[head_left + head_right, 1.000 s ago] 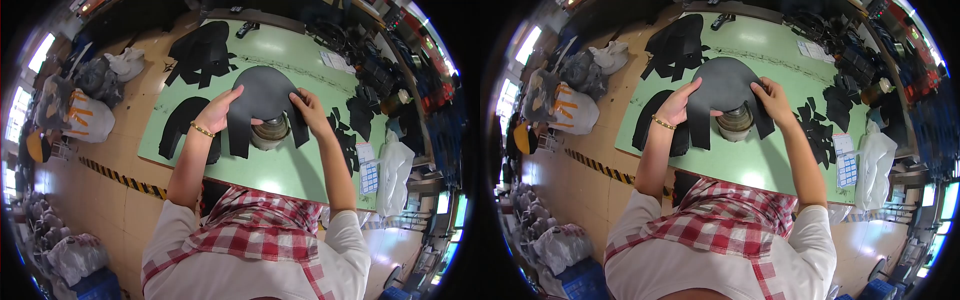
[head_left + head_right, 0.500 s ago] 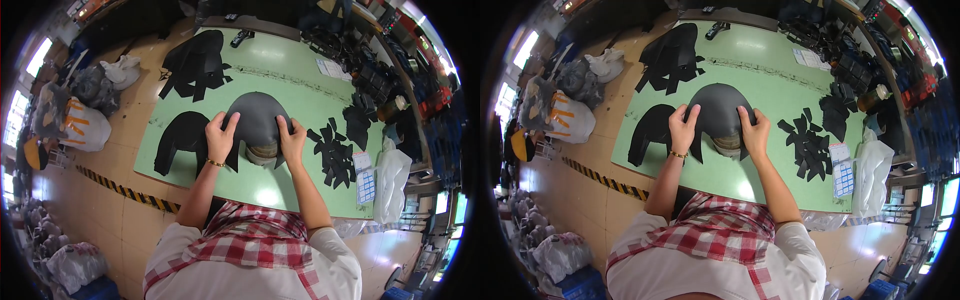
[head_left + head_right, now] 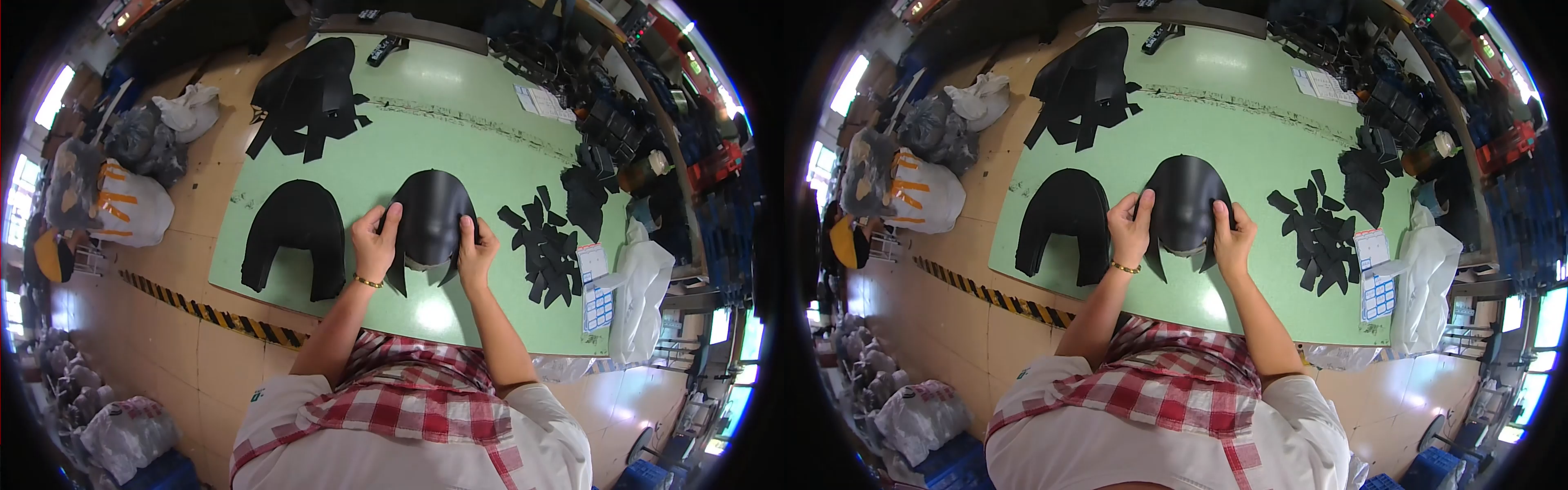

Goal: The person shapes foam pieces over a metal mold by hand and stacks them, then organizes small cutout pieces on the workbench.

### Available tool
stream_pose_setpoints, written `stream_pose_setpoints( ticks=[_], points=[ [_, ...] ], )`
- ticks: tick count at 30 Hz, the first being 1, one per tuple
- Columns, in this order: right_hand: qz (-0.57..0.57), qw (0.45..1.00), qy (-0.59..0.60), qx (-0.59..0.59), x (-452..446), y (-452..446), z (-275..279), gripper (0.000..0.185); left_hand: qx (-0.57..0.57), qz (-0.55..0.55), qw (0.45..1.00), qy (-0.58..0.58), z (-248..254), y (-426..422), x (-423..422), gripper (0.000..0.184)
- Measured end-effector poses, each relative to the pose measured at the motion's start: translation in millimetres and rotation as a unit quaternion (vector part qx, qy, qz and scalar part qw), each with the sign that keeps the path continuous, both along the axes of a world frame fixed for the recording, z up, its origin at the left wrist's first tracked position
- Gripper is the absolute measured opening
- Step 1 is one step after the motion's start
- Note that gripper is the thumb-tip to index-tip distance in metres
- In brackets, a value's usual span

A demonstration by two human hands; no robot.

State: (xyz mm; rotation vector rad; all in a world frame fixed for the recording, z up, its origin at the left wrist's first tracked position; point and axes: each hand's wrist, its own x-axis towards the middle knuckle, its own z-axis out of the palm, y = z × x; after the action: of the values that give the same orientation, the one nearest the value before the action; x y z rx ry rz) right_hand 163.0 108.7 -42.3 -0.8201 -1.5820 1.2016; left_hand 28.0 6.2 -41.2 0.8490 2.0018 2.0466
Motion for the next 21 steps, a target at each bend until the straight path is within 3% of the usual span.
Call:
stream_pose_setpoints(
  ticks=[14,17,20,21],
  points=[
    [0.069,0.993,-0.007,-0.094,32,-23,-28,0.043,0.006,-0.063,0.994,-0.088,-9,-29,24,0.046],
    [0.1,0.988,-0.053,-0.107,47,-25,-24,0.039,-0.011,-0.07,0.995,-0.069,-13,-40,24,0.046],
    [0.115,0.98,0.005,-0.163,56,-30,-35,0.029,-0.012,-0.048,0.996,-0.077,-6,-55,22,0.047],
    [0.126,0.983,-0.01,-0.13,55,-37,-22,0.027,-0.008,-0.04,0.998,-0.054,-2,-61,18,0.048]
  ],
)
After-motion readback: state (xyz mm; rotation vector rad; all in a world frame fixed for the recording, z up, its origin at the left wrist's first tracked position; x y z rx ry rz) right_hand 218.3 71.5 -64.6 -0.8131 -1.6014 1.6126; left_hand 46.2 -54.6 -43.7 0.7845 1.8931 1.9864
